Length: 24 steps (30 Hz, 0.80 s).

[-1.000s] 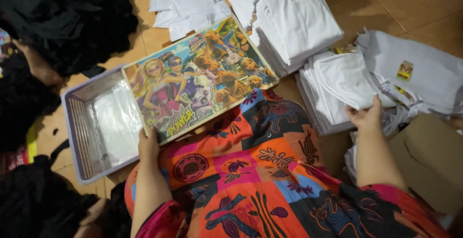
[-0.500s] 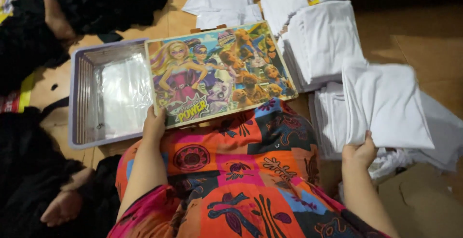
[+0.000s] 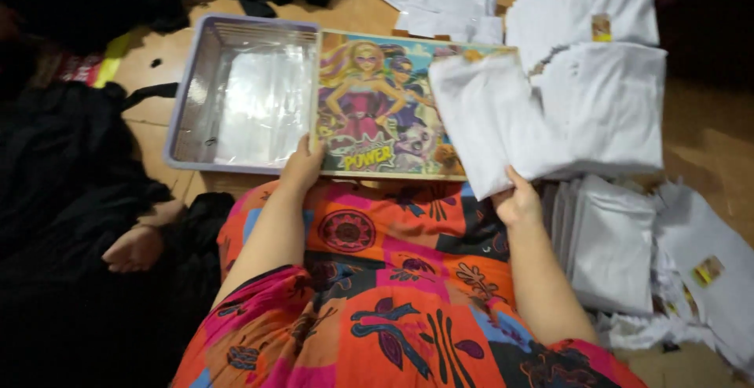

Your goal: Folding white garments and placing them into individual plastic bags, then stacking them in a basket.

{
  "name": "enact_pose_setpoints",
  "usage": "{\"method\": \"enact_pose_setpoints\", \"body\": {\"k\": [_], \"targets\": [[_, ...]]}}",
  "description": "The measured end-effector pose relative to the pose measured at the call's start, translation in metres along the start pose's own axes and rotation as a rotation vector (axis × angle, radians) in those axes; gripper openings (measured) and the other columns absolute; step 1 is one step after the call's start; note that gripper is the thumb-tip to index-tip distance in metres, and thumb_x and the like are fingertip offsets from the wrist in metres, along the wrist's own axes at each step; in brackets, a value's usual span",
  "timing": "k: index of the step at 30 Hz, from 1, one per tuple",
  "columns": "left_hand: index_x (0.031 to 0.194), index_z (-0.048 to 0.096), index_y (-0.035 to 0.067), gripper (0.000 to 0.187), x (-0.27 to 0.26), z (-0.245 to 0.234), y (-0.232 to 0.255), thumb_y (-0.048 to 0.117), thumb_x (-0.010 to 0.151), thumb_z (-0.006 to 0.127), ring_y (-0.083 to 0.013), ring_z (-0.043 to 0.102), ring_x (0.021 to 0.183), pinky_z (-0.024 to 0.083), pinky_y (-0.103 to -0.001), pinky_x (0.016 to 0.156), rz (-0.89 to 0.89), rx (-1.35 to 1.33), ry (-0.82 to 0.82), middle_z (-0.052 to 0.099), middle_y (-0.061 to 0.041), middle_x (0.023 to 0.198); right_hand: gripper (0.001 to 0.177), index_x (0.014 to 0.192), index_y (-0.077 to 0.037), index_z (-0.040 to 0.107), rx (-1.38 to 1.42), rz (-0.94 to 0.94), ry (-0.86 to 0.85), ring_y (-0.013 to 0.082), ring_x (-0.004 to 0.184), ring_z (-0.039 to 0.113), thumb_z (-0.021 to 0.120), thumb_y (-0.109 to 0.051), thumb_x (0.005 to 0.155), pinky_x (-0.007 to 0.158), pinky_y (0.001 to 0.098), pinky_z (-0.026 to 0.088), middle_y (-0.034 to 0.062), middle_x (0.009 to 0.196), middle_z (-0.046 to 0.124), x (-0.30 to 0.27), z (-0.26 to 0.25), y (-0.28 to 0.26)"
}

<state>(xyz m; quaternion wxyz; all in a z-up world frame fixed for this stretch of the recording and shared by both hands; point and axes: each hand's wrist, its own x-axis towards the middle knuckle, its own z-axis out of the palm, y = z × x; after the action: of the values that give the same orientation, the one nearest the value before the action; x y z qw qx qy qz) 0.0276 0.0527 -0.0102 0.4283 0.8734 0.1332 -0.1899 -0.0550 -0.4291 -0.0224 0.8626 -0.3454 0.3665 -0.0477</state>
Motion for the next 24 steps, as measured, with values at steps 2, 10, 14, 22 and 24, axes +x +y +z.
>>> {"method": "enact_pose_setpoints", "body": {"k": [2,10,14,22,24], "targets": [[0.160,0.033,0.016,0.073,-0.011,-0.008,0.009,0.060,0.101,0.043,-0.0435,0.049,0.139,0.037,-0.055,0.116,0.001,-0.034,-0.008,0.056,-0.031,0.143,0.034,0.120,-0.010,0.061,-0.129,0.026,-0.092,0.0266,0.108,0.069,0.070,-0.033,0.097,0.095,0.0430,0.060,0.0057,0.117,0.067,-0.020,-0.012,-0.013],[0.145,0.056,0.018,0.063,0.024,-0.027,-0.004,0.062,0.103,0.041,-0.0369,0.061,0.127,0.047,-0.051,0.107,-0.021,-0.155,0.097,0.069,-0.020,0.127,0.020,0.099,-0.023,0.054,-0.820,-0.436,0.142,0.0125,0.048,0.049,0.059,-0.040,0.110,0.040,0.0258,0.048,-0.0015,0.072,0.046,-0.063,-0.062,-0.014],[0.134,0.064,0.018,0.050,0.068,-0.045,-0.033,0.044,0.094,0.051,-0.0340,0.064,0.109,0.051,-0.045,0.093,0.009,-0.026,0.357,0.069,-0.013,0.119,0.019,0.099,-0.011,0.054,-0.766,-0.555,0.039,0.0086,0.056,0.041,0.049,-0.024,0.112,0.049,0.0234,0.036,-0.0006,0.072,0.047,-0.061,-0.073,-0.010],[0.144,0.051,0.009,0.061,0.121,-0.062,-0.094,0.033,0.088,0.058,-0.0418,0.046,0.131,0.039,-0.056,0.108,-0.358,0.145,0.235,0.051,-0.022,0.143,0.013,0.110,-0.011,0.060,-0.912,-0.667,0.132,0.0074,0.067,0.044,0.050,-0.019,0.112,0.059,0.0204,0.036,-0.0020,0.079,0.051,-0.038,-0.085,-0.003],[0.163,0.025,0.016,0.096,0.130,-0.061,-0.101,0.052,0.086,0.069,-0.0403,0.038,0.144,0.039,-0.052,0.109,-0.424,0.379,0.082,0.023,-0.022,0.167,0.023,0.112,0.001,0.063,-1.152,-0.793,0.105,0.0183,0.079,0.051,0.051,-0.018,0.115,0.075,0.0299,0.042,0.0078,0.087,0.057,-0.033,-0.091,-0.002]]}}
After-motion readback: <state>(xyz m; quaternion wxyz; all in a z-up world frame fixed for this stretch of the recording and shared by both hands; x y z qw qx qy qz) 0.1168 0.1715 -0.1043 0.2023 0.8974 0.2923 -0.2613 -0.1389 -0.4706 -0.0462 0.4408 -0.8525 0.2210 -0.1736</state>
